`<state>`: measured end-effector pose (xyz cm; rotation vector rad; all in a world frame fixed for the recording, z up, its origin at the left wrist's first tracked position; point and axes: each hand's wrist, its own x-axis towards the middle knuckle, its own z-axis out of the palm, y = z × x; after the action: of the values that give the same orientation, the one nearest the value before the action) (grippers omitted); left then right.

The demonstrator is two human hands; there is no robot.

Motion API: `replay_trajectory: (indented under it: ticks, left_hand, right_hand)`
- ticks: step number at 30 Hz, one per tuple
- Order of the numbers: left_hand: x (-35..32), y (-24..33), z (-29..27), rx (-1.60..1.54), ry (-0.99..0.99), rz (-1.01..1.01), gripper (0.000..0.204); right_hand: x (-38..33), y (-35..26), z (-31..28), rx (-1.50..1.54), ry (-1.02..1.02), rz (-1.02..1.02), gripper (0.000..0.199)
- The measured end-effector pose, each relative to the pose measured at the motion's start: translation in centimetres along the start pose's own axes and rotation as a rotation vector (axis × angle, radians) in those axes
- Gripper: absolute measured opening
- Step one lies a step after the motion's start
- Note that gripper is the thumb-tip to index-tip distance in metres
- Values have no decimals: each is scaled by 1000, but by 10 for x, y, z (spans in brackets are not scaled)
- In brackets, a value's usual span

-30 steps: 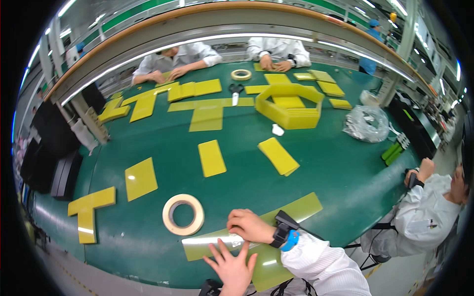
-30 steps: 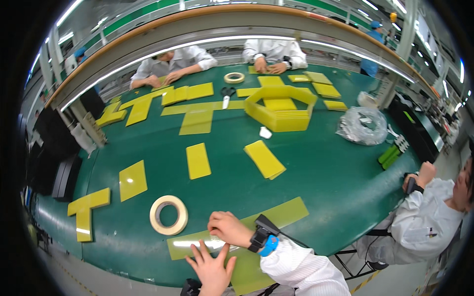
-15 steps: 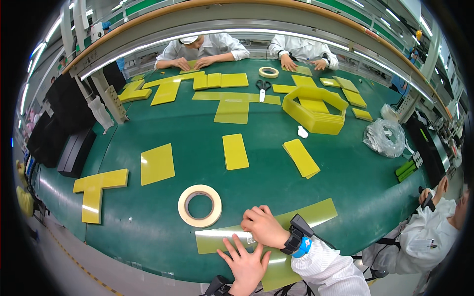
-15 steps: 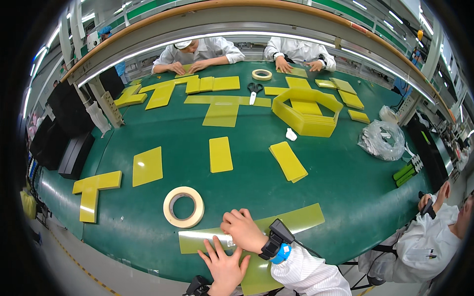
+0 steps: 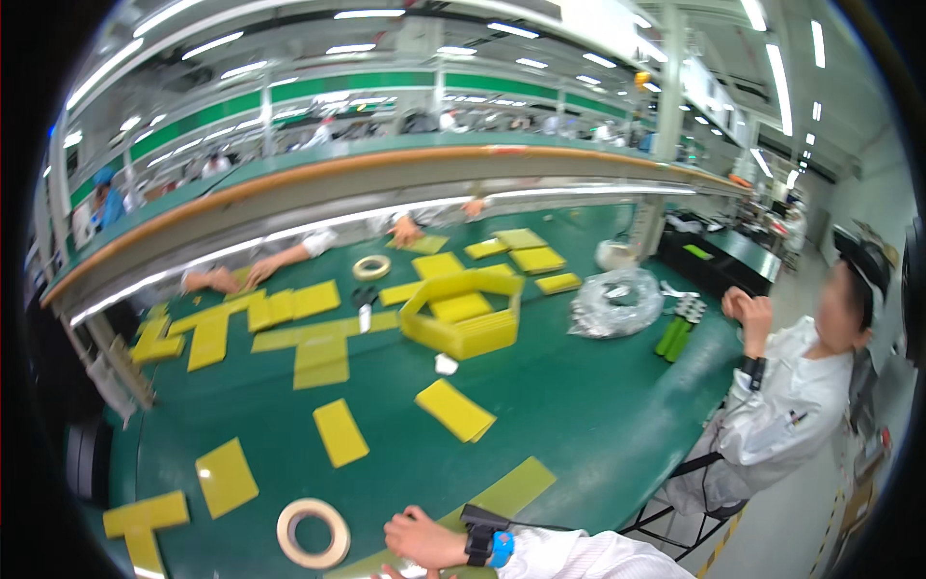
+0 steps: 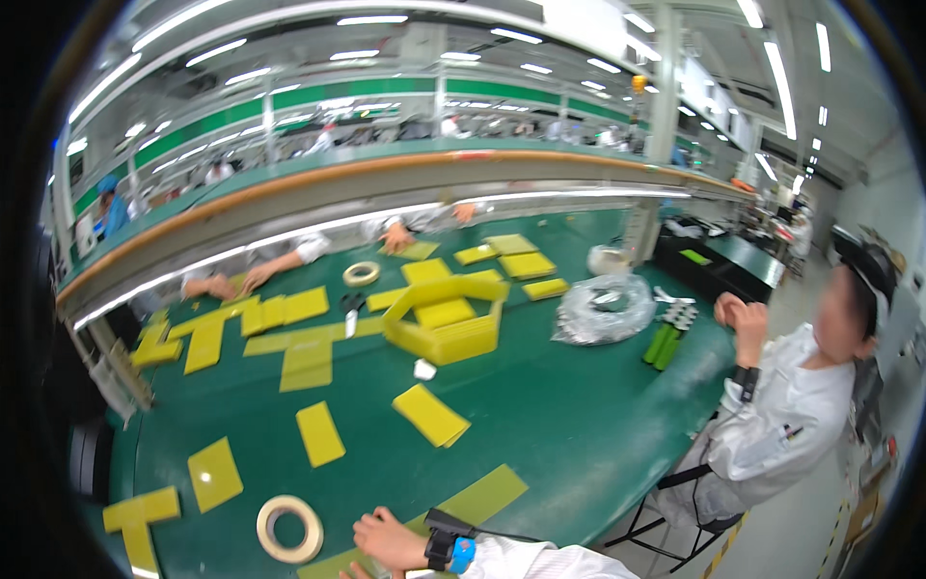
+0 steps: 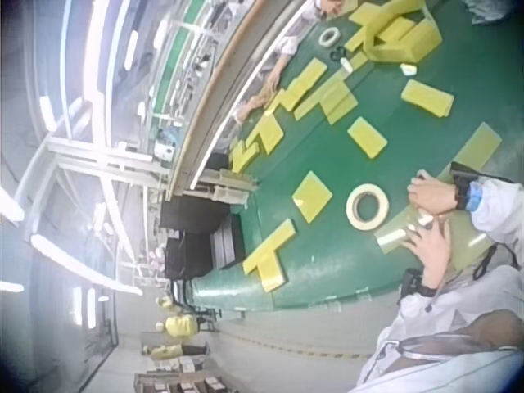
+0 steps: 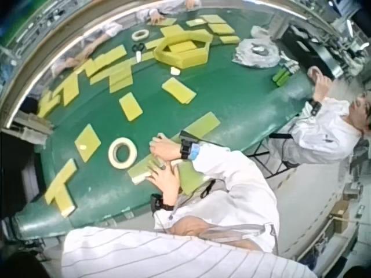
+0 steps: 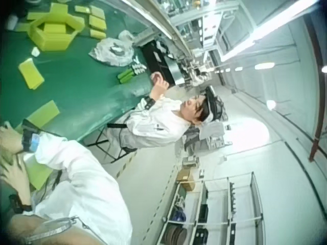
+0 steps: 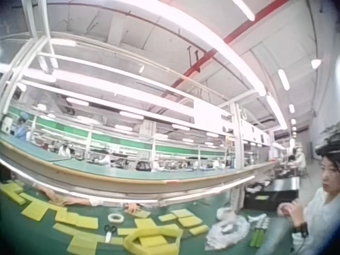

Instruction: Taping yellow components together on a green assembly line surface

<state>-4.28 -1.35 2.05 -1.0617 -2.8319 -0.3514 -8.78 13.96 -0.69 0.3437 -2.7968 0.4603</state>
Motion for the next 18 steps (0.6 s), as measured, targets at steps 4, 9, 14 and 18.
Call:
replay_trajectory:
  ticks: [4, 9, 14, 18]
  left_hand:
    - [-2, -4, 4, 42, -27, -32, 44]
    - [3, 2, -6, 70, -41, -38, 44]
    - [5, -1, -1, 42, -7, -40, 45]
    - [7, 3, -4, 27, -6, -21, 44]
  right_hand:
    - [2, -2, -14, 224, 47, 82, 11]
    - [3, 5, -9, 291, 31, 99, 8]
    - [11, 4, -4, 88, 42, 24, 13]
    - [11, 1, -2, -181, 55, -48, 16]
